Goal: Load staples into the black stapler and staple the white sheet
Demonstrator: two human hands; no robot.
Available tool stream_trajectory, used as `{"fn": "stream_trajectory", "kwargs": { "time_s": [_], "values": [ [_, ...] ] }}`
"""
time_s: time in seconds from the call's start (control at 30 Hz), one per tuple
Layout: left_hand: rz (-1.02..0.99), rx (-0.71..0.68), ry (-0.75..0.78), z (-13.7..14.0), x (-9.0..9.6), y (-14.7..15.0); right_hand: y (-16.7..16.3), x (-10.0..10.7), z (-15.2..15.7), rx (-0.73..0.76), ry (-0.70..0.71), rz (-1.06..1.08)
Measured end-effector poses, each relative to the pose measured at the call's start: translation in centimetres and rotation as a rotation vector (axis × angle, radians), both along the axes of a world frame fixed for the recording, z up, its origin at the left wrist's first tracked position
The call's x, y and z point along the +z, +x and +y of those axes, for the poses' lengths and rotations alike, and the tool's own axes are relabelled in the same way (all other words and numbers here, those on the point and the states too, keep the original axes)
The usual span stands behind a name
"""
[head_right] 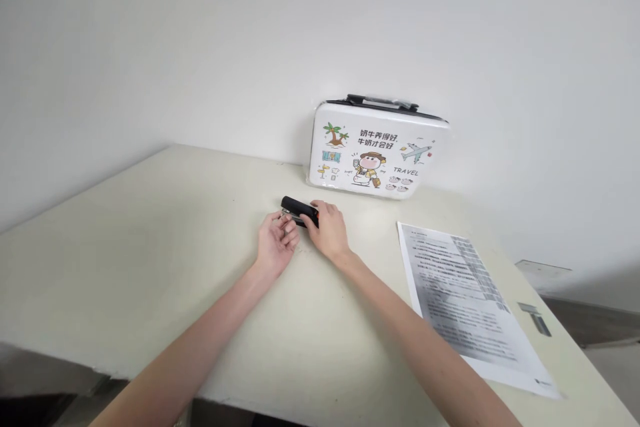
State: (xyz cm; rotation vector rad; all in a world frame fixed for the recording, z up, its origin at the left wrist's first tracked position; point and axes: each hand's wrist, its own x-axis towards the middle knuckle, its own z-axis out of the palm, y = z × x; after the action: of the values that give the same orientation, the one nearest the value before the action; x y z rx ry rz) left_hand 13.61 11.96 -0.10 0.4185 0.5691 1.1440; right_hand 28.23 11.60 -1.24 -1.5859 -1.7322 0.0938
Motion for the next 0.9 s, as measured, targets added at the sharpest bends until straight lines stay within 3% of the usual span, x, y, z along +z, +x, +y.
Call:
{"fn": "stream_trajectory", "kwargs": {
  "time_s": [0.1,0.2,0.3,0.4,0.53,0.7,0.9],
  "values": [
    [-0.026,0.023,-0.069,-0.3,0.1,0.5,-0.1,0.6,-2.0,0.062,0.163,0.097],
    [-0.045,0.001,-0.116,-0.9,0.4,1.1,-0.2,0.7,-4.5,0.171,0.191,0.015],
    [-0.020,-0.132,-0.075,-1.7,0.5,1.5,-0.2,0.2,-6.2,0.225,0.146,-0.128],
    [-0.008,-0.291,-0.001,-2.2,0.5,1.8,0.1,0.0,-7.4,0.182,0.138,-0.171],
    [0.051,-0.424,0.118,-2.2,0.2,1.9,2.0,1.1,-10.0,0.164,0.140,-0.188],
    [0.246,-0.430,0.230,-1.4,0.3,2.3,9.1,2.2,-16.2,0.038,0.104,-0.179],
    [0.369,-0.334,0.246,0.0,1.0,3.1,21.8,0.3,-25.5,-0.329,0.041,-0.133]
  ]
}}
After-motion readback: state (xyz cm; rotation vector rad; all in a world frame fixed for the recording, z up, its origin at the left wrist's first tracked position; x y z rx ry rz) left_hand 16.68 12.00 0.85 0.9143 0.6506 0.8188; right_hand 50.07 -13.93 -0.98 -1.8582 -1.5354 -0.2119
